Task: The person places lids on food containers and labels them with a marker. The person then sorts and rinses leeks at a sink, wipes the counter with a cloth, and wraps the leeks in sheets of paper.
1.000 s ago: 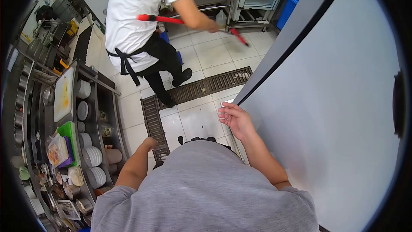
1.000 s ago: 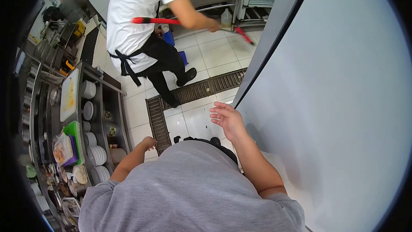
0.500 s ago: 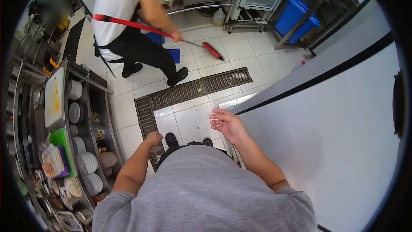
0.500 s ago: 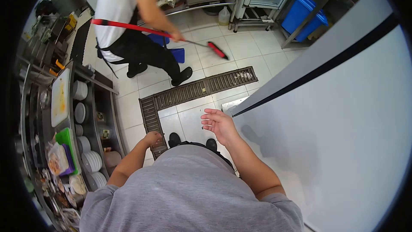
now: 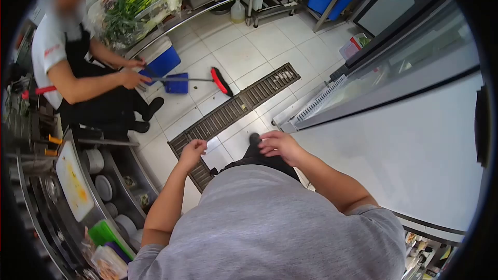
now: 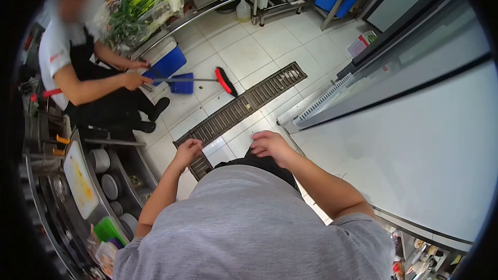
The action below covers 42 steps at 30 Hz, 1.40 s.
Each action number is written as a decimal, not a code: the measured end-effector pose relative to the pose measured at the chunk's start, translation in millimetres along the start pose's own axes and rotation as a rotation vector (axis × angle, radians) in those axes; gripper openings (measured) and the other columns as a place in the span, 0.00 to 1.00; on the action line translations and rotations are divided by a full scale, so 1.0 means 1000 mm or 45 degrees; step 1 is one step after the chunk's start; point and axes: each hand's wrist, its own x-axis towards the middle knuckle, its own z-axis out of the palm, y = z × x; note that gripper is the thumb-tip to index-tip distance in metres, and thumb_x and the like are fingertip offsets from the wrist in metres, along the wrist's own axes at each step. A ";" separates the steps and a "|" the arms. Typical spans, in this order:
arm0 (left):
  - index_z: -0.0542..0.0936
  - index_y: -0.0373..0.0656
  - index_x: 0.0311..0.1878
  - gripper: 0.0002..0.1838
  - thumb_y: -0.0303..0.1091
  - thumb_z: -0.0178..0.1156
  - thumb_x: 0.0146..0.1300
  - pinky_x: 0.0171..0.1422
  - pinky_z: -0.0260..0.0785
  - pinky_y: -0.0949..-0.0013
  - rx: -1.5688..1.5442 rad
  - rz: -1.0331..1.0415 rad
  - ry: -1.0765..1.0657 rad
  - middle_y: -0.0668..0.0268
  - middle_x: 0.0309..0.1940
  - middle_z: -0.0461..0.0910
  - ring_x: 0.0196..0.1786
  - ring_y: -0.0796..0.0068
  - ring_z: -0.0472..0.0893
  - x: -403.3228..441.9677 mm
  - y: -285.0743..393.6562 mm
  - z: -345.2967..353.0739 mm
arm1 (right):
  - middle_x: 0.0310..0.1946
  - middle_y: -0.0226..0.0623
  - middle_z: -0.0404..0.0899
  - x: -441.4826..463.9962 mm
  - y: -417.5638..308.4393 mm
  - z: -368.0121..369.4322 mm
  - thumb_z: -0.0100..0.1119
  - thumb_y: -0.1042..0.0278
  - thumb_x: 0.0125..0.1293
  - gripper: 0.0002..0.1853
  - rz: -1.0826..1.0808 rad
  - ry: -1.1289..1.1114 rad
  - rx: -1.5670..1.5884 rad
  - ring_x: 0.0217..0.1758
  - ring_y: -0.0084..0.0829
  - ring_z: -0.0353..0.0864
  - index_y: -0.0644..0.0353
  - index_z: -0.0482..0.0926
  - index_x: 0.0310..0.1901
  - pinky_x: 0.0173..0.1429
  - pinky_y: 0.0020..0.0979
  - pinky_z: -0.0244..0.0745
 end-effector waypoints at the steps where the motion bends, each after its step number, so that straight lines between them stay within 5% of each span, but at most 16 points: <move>1: 0.79 0.37 0.45 0.16 0.40 0.60 0.63 0.40 0.72 0.72 0.001 0.006 -0.011 0.66 0.29 0.81 0.34 0.75 0.79 0.014 0.000 -0.007 | 0.35 0.37 0.80 0.015 0.016 -0.028 0.57 0.69 0.61 0.17 -0.059 0.173 -0.269 0.36 0.27 0.79 0.64 0.74 0.52 0.42 0.28 0.76; 2: 0.80 0.38 0.43 0.14 0.40 0.60 0.63 0.39 0.72 0.72 0.133 -0.132 -0.085 0.65 0.28 0.81 0.33 0.75 0.79 0.027 -0.010 -0.017 | 0.33 0.37 0.80 0.028 0.027 -0.061 0.58 0.69 0.61 0.17 -0.121 0.345 -0.553 0.35 0.26 0.79 0.63 0.75 0.51 0.40 0.27 0.76; 4: 0.82 0.39 0.39 0.12 0.39 0.59 0.63 0.39 0.73 0.71 0.345 -0.317 -0.116 0.64 0.27 0.81 0.32 0.74 0.80 0.052 -0.049 -0.043 | 0.32 0.36 0.79 0.036 0.011 -0.109 0.56 0.69 0.60 0.14 0.343 0.521 -0.125 0.33 0.28 0.77 0.60 0.76 0.49 0.39 0.30 0.74; 6: 0.83 0.41 0.37 0.11 0.39 0.58 0.63 0.38 0.74 0.69 0.414 -0.377 -0.034 0.65 0.27 0.82 0.31 0.73 0.80 0.078 -0.097 -0.073 | 0.33 0.36 0.79 0.075 -0.011 -0.136 0.55 0.69 0.61 0.14 0.360 0.529 -0.087 0.34 0.28 0.77 0.60 0.76 0.48 0.40 0.30 0.74; 7: 0.83 0.42 0.36 0.12 0.40 0.58 0.63 0.38 0.75 0.67 0.910 -0.240 -0.061 0.65 0.27 0.82 0.33 0.71 0.82 0.087 -0.117 -0.089 | 0.34 0.36 0.79 0.106 -0.024 -0.141 0.54 0.69 0.61 0.13 0.370 0.533 -0.032 0.35 0.28 0.77 0.59 0.76 0.48 0.40 0.30 0.74; 8: 0.84 0.43 0.35 0.13 0.41 0.58 0.63 0.37 0.75 0.65 1.404 -0.128 -0.077 0.65 0.27 0.83 0.35 0.69 0.83 0.093 -0.132 -0.098 | 0.34 0.35 0.79 0.147 -0.035 -0.142 0.56 0.62 0.62 0.16 0.259 0.449 0.018 0.37 0.32 0.78 0.59 0.75 0.49 0.45 0.37 0.75; 9: 0.84 0.43 0.35 0.13 0.41 0.58 0.63 0.37 0.75 0.65 1.376 -0.181 0.014 0.65 0.27 0.83 0.35 0.69 0.83 0.102 -0.142 -0.100 | 0.34 0.35 0.79 0.185 -0.064 -0.130 0.56 0.62 0.62 0.16 0.245 0.364 -0.040 0.37 0.32 0.78 0.59 0.75 0.49 0.45 0.37 0.75; 11: 0.83 0.45 0.43 0.15 0.44 0.55 0.65 0.42 0.76 0.59 1.615 -0.416 -0.298 0.64 0.37 0.85 0.44 0.65 0.83 0.117 -0.150 -0.097 | 0.36 0.35 0.80 0.257 -0.124 -0.082 0.57 0.64 0.62 0.15 0.003 0.185 -0.006 0.40 0.31 0.78 0.59 0.75 0.49 0.46 0.35 0.75; 12: 0.83 0.45 0.43 0.15 0.44 0.55 0.65 0.42 0.76 0.59 1.574 -0.463 -0.249 0.64 0.37 0.85 0.44 0.65 0.83 0.114 -0.130 -0.087 | 0.37 0.35 0.80 0.282 -0.158 -0.054 0.57 0.66 0.62 0.15 -0.074 0.024 -0.122 0.40 0.29 0.78 0.60 0.75 0.50 0.46 0.33 0.75; 14: 0.80 0.44 0.52 0.18 0.45 0.54 0.67 0.47 0.76 0.54 0.244 -1.047 -0.117 0.61 0.48 0.82 0.50 0.64 0.82 0.114 -0.068 -0.065 | 0.38 0.34 0.80 0.305 -0.227 0.009 0.58 0.67 0.61 0.15 -0.207 -0.271 -0.317 0.40 0.26 0.78 0.61 0.76 0.50 0.44 0.29 0.74; 19: 0.76 0.48 0.54 0.16 0.43 0.53 0.67 0.49 0.75 0.52 -0.001 -1.187 -0.057 0.62 0.47 0.81 0.50 0.64 0.81 0.164 -0.026 -0.113 | 0.37 0.32 0.80 0.342 -0.321 0.099 0.58 0.68 0.61 0.16 -0.165 -0.835 -0.628 0.37 0.23 0.78 0.61 0.76 0.50 0.42 0.26 0.74; 22: 0.78 0.45 0.41 0.07 0.35 0.55 0.62 0.23 0.70 0.64 0.213 -0.748 0.241 0.70 0.28 0.77 0.21 0.73 0.75 0.222 -0.038 -0.186 | 0.37 0.32 0.80 0.381 -0.347 0.138 0.58 0.67 0.61 0.16 -0.026 -0.866 -0.725 0.37 0.23 0.78 0.60 0.76 0.51 0.43 0.27 0.74; 24: 0.79 0.43 0.45 0.11 0.37 0.56 0.64 0.29 0.70 0.66 -0.161 -0.542 0.759 0.69 0.32 0.80 0.30 0.74 0.78 0.247 0.037 -0.214 | 0.38 0.32 0.80 0.408 -0.365 0.166 0.58 0.67 0.61 0.16 0.010 -0.901 -0.732 0.38 0.23 0.78 0.60 0.76 0.51 0.43 0.27 0.74; 30: 0.77 0.38 0.51 0.16 0.38 0.58 0.65 0.44 0.69 0.73 -0.184 0.092 1.082 0.68 0.38 0.80 0.38 0.77 0.77 0.364 0.182 -0.363 | 0.39 0.34 0.79 0.515 -0.429 0.223 0.59 0.67 0.62 0.18 0.187 -0.951 -0.570 0.39 0.27 0.79 0.61 0.73 0.53 0.44 0.30 0.75; 37: 0.77 0.38 0.53 0.21 0.42 0.60 0.63 0.60 0.68 0.63 0.592 0.567 1.064 0.53 0.52 0.78 0.54 0.58 0.78 0.538 0.407 -0.502 | 0.44 0.39 0.78 0.667 -0.507 0.294 0.59 0.69 0.61 0.24 0.045 -0.721 -0.052 0.48 0.32 0.77 0.64 0.67 0.59 0.55 0.37 0.72; 42: 0.77 0.37 0.51 0.20 0.42 0.58 0.63 0.61 0.66 0.58 0.973 0.575 1.006 0.50 0.51 0.76 0.55 0.49 0.75 0.696 0.461 -0.572 | 0.45 0.38 0.77 0.807 -0.514 0.366 0.59 0.69 0.61 0.21 0.028 -0.510 0.310 0.51 0.34 0.74 0.64 0.70 0.55 0.57 0.36 0.70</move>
